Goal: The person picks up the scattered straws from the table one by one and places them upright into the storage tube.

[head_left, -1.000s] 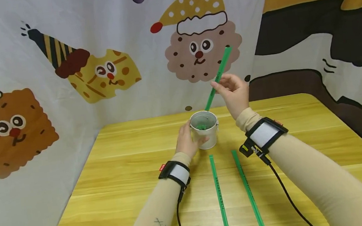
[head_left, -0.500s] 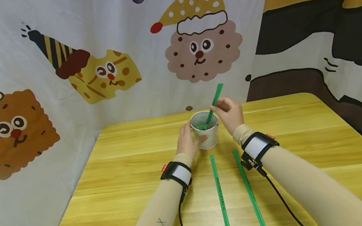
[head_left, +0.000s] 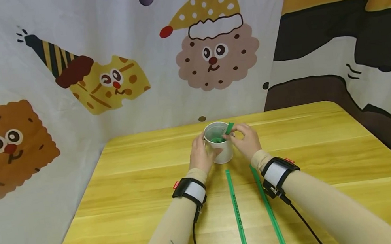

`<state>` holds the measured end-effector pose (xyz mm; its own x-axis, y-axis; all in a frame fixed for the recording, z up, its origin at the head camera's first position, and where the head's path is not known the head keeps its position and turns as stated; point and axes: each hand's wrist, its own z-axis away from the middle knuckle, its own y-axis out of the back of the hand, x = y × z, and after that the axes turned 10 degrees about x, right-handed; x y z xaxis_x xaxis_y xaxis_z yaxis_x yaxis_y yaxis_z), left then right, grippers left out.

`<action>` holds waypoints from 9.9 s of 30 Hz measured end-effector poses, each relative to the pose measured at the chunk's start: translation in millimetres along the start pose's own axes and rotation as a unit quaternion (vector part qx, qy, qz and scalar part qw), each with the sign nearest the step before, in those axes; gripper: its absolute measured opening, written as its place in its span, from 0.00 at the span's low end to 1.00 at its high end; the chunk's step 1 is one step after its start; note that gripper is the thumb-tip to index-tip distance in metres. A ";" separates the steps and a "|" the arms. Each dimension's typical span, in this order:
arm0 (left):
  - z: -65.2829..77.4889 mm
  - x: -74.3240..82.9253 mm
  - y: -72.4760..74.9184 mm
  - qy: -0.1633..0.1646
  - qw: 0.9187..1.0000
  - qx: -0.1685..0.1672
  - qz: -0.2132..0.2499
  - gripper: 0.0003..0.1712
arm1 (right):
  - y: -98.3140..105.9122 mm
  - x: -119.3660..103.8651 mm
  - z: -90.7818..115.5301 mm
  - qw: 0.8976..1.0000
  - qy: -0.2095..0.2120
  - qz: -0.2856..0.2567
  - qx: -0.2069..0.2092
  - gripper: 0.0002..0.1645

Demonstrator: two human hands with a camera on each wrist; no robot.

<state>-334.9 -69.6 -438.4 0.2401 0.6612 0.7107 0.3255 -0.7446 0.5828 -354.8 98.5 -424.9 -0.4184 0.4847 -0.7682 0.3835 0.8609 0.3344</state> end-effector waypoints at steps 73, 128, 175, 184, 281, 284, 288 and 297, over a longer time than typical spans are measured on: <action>11.8 2.8 29.1 0.031 0.999 -0.016 0.003 0.53 | 99.6 6.0 25.2 0.919 -0.213 0.112 -0.313 0.13; -21.0 124.4 109.1 -0.095 0.930 0.156 0.319 0.12 | 59.9 -76.9 -30.7 0.997 -0.049 -0.047 -0.019 0.20; -29.1 21.3 24.7 -0.035 0.995 0.037 0.086 0.09 | 14.8 -7.9 -2.7 0.972 -0.094 0.089 -0.197 0.53; -24.5 18.5 31.3 -0.060 0.996 -0.007 0.058 0.16 | 13.1 -8.1 -1.3 0.973 -0.089 0.090 -0.192 0.52; 16.8 105.0 80.2 -0.116 0.962 -0.080 0.236 0.10 | 67.0 -53.9 58.6 0.978 -0.018 -0.168 -0.125 0.09; 16.5 103.5 79.8 -0.107 0.962 -0.080 0.237 0.10 | 66.4 -54.0 58.5 0.978 -0.020 -0.168 -0.124 0.09; 17.8 98.3 81.3 -0.078 0.961 -0.082 0.252 0.12 | 67.4 -53.5 56.1 0.978 -0.020 -0.169 -0.116 0.09; 28.1 73.5 76.0 -0.034 0.965 -0.079 0.249 0.13 | 80.5 -64.3 16.8 0.987 -0.017 -0.154 -0.047 0.10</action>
<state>-266.8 -75.1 -352.9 0.3917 0.2179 0.8939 0.0111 -0.9726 0.2322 -283.1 134.0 -357.8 -0.4751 0.1943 -0.8582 0.1642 0.9778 0.1305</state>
